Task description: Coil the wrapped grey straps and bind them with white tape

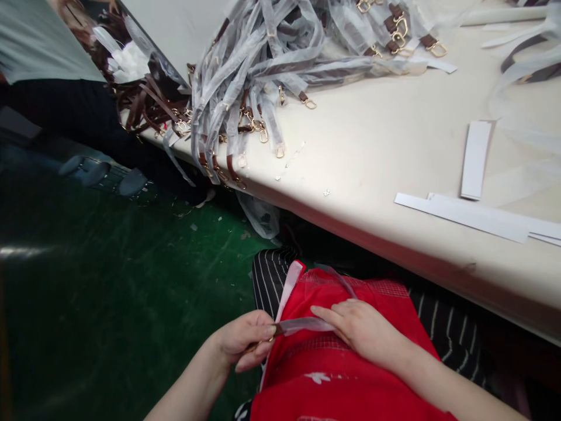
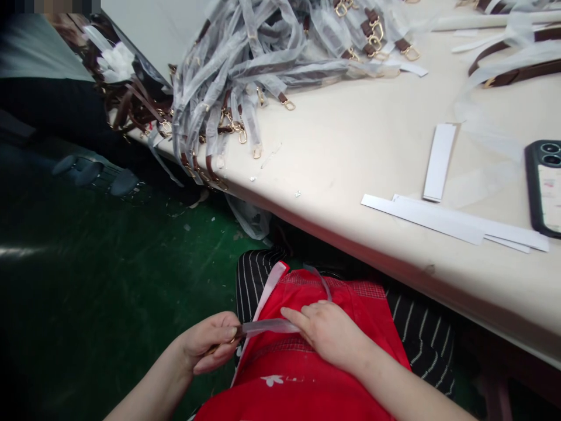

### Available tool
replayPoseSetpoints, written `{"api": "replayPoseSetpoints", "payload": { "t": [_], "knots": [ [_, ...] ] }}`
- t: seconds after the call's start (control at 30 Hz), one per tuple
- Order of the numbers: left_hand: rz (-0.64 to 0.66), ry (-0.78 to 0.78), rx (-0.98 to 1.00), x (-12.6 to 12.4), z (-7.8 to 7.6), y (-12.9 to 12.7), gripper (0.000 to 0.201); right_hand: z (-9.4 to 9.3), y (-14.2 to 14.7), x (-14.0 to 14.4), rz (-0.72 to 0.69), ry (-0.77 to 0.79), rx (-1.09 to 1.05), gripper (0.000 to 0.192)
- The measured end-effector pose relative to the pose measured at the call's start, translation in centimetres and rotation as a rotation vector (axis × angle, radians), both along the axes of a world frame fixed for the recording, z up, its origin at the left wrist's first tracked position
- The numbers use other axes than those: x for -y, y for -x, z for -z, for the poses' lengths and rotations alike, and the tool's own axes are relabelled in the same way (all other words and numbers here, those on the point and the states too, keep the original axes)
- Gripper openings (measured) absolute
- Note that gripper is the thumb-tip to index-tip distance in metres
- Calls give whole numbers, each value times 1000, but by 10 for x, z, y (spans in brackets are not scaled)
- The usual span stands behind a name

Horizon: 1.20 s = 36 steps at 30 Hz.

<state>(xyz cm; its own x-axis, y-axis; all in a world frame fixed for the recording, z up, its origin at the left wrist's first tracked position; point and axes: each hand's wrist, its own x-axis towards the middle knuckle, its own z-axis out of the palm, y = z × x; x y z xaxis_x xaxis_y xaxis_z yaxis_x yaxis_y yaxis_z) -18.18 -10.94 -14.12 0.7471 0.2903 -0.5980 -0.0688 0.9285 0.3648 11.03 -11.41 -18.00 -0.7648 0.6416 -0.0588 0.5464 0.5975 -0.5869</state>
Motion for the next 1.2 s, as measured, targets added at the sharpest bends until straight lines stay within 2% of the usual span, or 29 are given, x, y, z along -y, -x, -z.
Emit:
{"api": "replayPoseSetpoints", "payload": {
  "t": [0.13,0.3,0.43,0.5,0.6,0.77,0.87,0.93,0.97,1.03,1.07,1.13,1.2],
  "knots": [
    [-191,-22,180,-3,-8,8,47,-1,1,0,24,49,-21,31],
    [-414,-139,424,-16,-33,9,50,-5,3,-3,107,167,-138,26],
    [-734,-103,480,-35,-56,-10,40,-12,6,-6,156,234,-208,26],
    [-920,-63,422,-46,-64,-23,35,-14,9,-8,174,218,-204,29],
    [-1089,-89,297,-63,-72,-40,38,-16,17,-12,197,180,-176,34],
    [-1298,-317,-104,-80,-79,-49,42,-25,27,-22,230,148,-145,37],
    [-1361,-429,-281,-82,-80,-48,39,-29,30,-23,241,161,-162,36],
    [-1341,-590,-397,-80,-77,-51,34,-29,31,-21,243,184,-181,36],
    [-1311,-720,-474,-78,-73,-54,30,-29,31,-21,242,197,-194,36],
    [-1146,-1091,-683,-74,-58,-60,23,-30,31,-21,238,227,-222,35],
    [-983,-1317,-798,-71,-48,-64,20,-31,29,-22,243,245,-236,35],
    [-510,-1741,-964,-64,-26,-68,23,-35,23,-27,263,310,-280,36],
    [-30,-1998,-1006,-56,-8,-68,33,-41,12,-35,298,413,-341,39]
  ]
}}
